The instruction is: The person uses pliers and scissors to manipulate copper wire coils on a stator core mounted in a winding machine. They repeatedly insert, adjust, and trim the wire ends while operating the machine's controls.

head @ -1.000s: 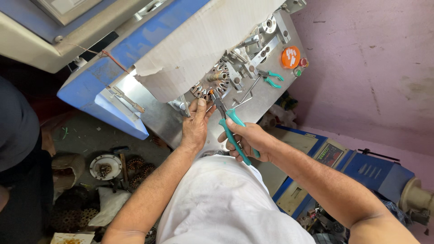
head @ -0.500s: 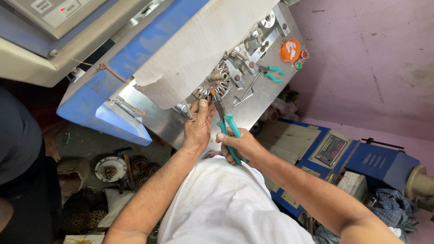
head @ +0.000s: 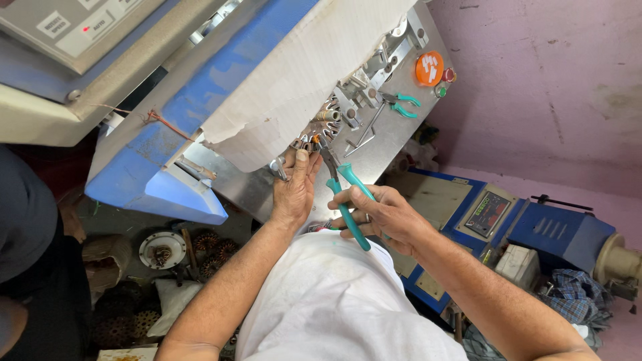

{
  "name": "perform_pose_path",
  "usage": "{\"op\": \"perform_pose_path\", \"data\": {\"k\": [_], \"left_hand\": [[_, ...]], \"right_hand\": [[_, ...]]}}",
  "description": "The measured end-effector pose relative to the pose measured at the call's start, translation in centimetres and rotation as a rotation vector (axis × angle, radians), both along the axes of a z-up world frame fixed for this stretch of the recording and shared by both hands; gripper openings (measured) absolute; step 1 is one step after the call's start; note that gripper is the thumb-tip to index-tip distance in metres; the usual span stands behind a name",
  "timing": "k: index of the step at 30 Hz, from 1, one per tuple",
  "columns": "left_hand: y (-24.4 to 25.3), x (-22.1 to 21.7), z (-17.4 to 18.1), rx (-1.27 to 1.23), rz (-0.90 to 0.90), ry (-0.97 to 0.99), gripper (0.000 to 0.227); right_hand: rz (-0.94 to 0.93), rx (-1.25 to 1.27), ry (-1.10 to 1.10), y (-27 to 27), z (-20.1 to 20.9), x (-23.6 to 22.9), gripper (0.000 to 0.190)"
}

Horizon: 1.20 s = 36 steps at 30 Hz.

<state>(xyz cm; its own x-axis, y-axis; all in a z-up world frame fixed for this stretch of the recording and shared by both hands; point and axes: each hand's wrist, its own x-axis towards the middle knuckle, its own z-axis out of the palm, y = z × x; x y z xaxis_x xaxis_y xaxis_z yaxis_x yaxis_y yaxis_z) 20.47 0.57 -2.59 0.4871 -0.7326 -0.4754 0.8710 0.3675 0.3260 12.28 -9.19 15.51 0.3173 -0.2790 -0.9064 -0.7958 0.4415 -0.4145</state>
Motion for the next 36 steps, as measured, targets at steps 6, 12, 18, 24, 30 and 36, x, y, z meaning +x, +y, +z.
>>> {"op": "perform_pose_path", "data": {"k": [6,12,18,24,30,36], "left_hand": [[-0.1,-0.2,-0.4,0.013,0.003,-0.054,0.051],[-0.2,-0.3,-0.9,0.03,-0.01,-0.018,0.053],[-0.1,-0.4,-0.9,0.023,0.008,0.018,0.054],[0.0,-0.3,-0.8,0.01,0.0,0.035,0.058],[0.0,-0.2,-0.7,0.05,-0.013,0.026,0.057],[-0.1,0.2,0.0,0.062,-0.03,-0.003,0.062]], "right_hand": [[0.128,-0.153,0.055,-0.6,-0.5,0.8,0.054],[-0.023,-0.074,0.121,0.6,-3.5,0.0,0.049],[-0.078,-0.065,0.049,1.7,-6.4,-1.8,0.049],[0.092,-0.062,-0.012,0.2,-3.1,-1.3,0.051],[0.031,-0.022,0.119,-0.4,-0.2,1.4,0.053],[0.055,-0.112,0.11,-0.4,-1.4,1.2,0.047]]}}
